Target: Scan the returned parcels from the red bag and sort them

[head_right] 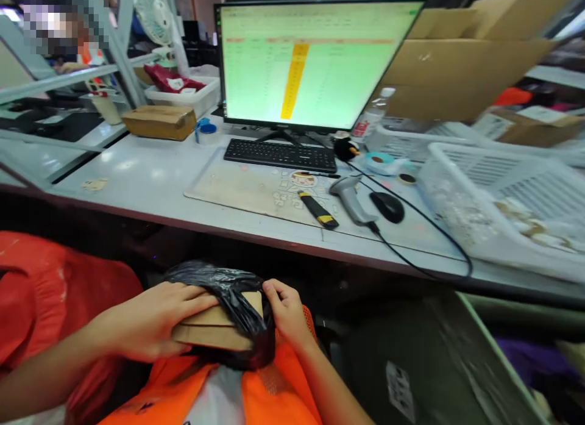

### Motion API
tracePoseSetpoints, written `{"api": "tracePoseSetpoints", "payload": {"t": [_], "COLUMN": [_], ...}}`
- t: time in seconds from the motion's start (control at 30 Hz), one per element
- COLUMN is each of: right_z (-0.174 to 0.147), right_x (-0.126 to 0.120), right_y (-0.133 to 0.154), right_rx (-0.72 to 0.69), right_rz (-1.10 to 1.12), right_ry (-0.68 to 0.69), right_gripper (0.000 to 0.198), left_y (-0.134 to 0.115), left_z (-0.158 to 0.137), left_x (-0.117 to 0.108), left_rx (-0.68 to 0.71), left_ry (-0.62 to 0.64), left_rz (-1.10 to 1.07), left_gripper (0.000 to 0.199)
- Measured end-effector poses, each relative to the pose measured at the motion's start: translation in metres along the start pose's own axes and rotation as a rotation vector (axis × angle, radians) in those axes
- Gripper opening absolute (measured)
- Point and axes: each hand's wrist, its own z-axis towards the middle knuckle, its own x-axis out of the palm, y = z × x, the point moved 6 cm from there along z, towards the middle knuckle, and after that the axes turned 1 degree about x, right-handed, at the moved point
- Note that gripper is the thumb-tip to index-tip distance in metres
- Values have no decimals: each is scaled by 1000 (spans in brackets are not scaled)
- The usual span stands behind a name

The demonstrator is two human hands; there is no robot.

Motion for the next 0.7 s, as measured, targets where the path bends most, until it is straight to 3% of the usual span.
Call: {"api": "tracePoseSetpoints", "payload": {"t": [0.1,0.23,0.3,0.37,0.43,0.53,0.6,0.7], "right_z": [-24,-53,-66,-73,-71,-60,-52,-46], "right_x": [-51,-128,-159,-175,-171,-139,-120,-111], "right_y": [9,63,89,107,117,117,105,76], "right_rx": [47,-28,-47,-42,-27,-49,-69,-95], "right_rz": [-3,-178,-260,-294,-281,-242,-201,-225], "right_ry": [-261,-543,-616,-585,-430,-180,-176,-339], "right_gripper": [61,56,57,62,67,75,69,54], "left_y": [3,19,22,17,6,-14,-22,-24], "left_z": [0,21,37,53,67,84,90,86], "left_x": [-15,-19,-17,-17,-22,-26,-27,-26], "left_rx": [83,193,214,227,261,313,318,323], "left_ry": [-114,-300,-331,-340,-317,-204,-142,-86], "left_rz": [-43,-140,-144,-118,-90,-61,-61,-80], "left_gripper": [84,90,93,94,94,92,91,94]}}
